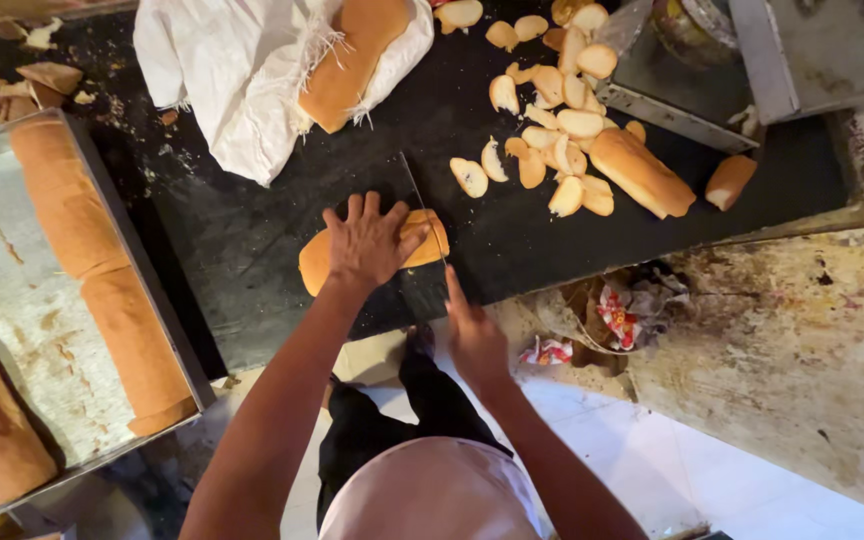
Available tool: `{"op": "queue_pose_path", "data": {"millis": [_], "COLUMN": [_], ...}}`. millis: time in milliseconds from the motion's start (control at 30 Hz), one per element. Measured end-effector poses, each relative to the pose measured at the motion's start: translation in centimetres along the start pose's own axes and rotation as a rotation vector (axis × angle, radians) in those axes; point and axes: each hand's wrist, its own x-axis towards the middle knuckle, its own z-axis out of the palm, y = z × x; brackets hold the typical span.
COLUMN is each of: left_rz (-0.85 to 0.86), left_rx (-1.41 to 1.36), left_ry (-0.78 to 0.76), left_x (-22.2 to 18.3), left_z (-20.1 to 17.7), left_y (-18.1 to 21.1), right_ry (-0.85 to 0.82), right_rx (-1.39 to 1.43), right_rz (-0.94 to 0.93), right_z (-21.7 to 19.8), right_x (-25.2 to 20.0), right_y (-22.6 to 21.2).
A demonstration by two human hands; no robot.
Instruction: The person slices long loaves of bread into thin rounds using a knife on a work surface and places the sliced pieces and remaining loaves into a metal tray.
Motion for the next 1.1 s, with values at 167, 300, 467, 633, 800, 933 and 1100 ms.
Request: {"op": "queue_pose_path", "data": {"millis": [167,300,467,633,800,933,1100], "left_rz": [0.018,0.046,-0.004,-0.024,-0.040,-0.049,-0.050], "left_rx": [-0.002,-0.006,0.013,0.036,0.021,0.012,0.018], "left_ry": [0.010,0.006,-0.008,-0.009,-0.040,-0.029,-0.054], "left_x": [0.1,-0.1,-1.0,-1.0,-1.1,-1.4,-1.0], "left_z": [0.7,0.8,-0.2,-0.9,-1.4,-1.2,-1.8], "left_y": [-0.3,-1.3,-1.3,-1.1,-0.9,-0.7,-0.9], "right_ry": [-0.114,0.098,0.177,0.113,0.098,0.087,-0.050], "right_rx": [0.049,0.075,0.082,0.047,0.007,0.098,0.044], "right_rz": [0.205,0.009,-0.032,0.013,0.027,-0.044,0.060], "right_z": [-2.1,-2.9,-4.1,-3.7,-3.5,-4.7,-5.0], "right_x": [-9.4,-2.5,1.1,1.2,1.0,-3.1,-4.5], "right_y": [0.0,-2.3,-6.0,-6.3,-6.2,-5.1,-4.6]}}
